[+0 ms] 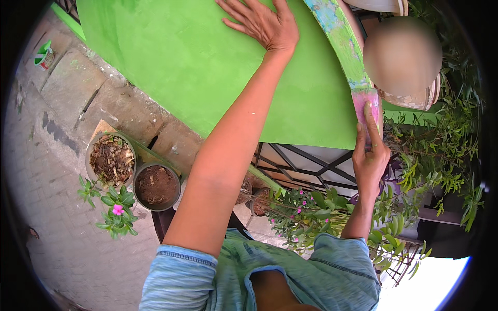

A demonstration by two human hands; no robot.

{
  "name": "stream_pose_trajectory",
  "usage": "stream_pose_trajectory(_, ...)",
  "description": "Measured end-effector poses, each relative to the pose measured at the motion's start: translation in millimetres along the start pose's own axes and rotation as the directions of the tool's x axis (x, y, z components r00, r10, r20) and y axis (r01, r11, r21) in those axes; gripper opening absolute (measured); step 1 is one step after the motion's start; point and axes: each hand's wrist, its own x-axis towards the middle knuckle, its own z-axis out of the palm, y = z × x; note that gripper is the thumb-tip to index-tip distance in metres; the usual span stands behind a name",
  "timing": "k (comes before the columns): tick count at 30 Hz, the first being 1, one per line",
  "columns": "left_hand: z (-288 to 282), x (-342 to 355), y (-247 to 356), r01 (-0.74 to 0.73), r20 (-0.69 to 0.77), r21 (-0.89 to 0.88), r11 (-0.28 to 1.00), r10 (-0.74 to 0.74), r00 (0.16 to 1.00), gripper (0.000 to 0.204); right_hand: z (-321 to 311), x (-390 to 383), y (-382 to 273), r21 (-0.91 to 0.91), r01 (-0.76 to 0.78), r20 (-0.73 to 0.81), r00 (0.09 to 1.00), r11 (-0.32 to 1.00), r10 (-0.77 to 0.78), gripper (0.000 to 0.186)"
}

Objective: The person uses a pink putty knife to spread a white adhesive along the curved edge of a large green sheet. The person holds the sheet steady with one hand while smoothing the adhesive with the other, working along the perimeter.

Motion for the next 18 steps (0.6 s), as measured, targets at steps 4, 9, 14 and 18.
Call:
stream_pose_trajectory(4, 0, -2, 2, 0.015, -0.005, -0.010, 1.000, -0.015, 1.000, 0.075, -4, 44, -35, -0.023, 0.001, 0.078, 0.997, 1.000, 0.001, 0.052)
stream_pose_trajectory(9, -2, 3, -1, -0.008, -0.010, 0.006, 1.000, 0.009, 1.000, 0.075, -6, 14, -9, -0.010, -0.014, 0.027, 1.000, 1.000, 0.014, 0.051)
stream_pose_trajectory(14, -3, -4, 5, 0.022, 0.001, -0.020, 1.000, -0.022, 1.000, 0.075, -2, 50, -31, 0.014, 0.079, 0.019, 0.997, 0.997, -0.079, 0.047)
stream_pose_trajectory(18, -5, 0, 6, 0.023, -0.004, -0.036, 0.999, -0.023, 1.000, 0.072, -4, 48, -36, 0.043, 0.085, 0.005, 0.996, 0.995, -0.085, 0.050)
